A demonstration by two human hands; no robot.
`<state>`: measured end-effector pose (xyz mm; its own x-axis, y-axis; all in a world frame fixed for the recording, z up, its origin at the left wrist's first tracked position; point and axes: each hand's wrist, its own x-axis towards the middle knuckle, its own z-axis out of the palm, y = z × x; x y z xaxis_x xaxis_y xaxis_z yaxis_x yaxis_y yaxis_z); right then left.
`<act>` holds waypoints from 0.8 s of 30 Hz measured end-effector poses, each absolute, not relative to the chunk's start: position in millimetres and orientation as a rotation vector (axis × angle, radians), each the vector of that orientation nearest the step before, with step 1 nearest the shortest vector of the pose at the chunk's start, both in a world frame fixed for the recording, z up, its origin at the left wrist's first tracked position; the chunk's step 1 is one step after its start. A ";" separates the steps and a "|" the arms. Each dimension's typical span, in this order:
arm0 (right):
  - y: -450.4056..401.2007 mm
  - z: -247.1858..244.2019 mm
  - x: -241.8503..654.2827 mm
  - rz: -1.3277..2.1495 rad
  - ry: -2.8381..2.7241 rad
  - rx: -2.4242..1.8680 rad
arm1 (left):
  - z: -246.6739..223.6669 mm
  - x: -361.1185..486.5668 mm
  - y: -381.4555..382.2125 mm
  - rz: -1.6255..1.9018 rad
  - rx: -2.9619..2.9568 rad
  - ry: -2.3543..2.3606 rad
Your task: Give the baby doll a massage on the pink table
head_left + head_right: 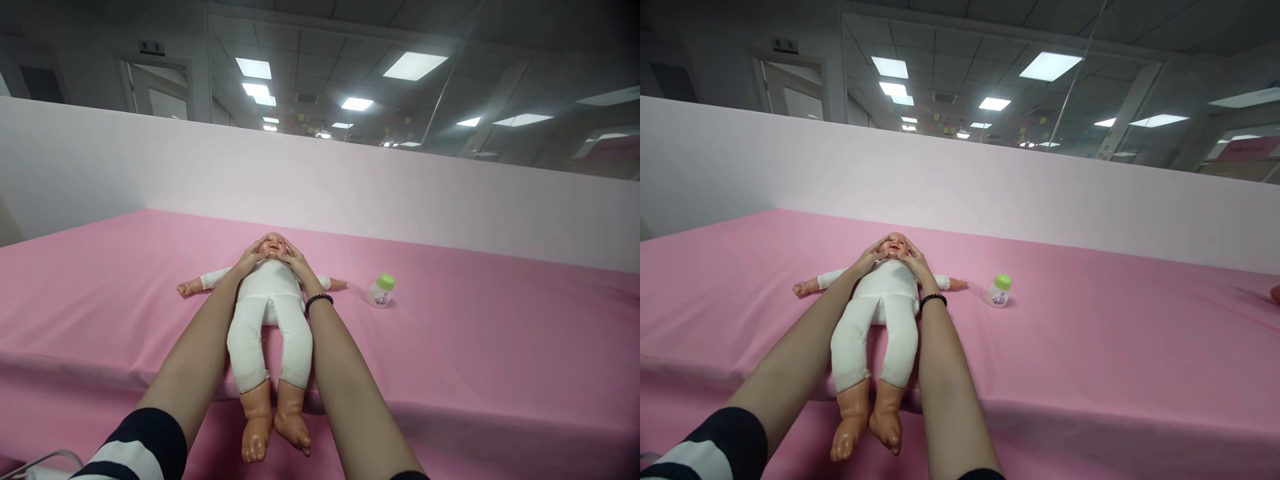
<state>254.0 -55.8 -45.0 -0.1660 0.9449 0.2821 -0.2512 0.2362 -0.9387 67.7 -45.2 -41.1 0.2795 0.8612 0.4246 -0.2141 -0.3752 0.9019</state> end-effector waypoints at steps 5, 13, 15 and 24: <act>-61.1 -43.2 253.5 1.174 -1.315 -0.809 | -41.0 68.6 -48.6 1.295 1.534 0.672; -59.5 -43.6 252.1 1.162 -1.314 -0.793 | -37.8 67.8 -49.0 1.282 1.565 0.662; -59.4 -43.3 251.7 1.186 -1.288 -0.772 | -36.9 67.9 -50.2 1.280 1.564 0.678; -63.5 -41.1 251.6 1.155 -1.308 -0.823 | -36.2 69.8 -57.0 1.257 1.546 0.668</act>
<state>251.6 -63.5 -41.1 -0.1047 0.9513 0.2900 -0.1696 0.2702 -0.9477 69.8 -57.0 -36.2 0.3090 0.8680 0.3886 -0.1641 -0.3538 0.9208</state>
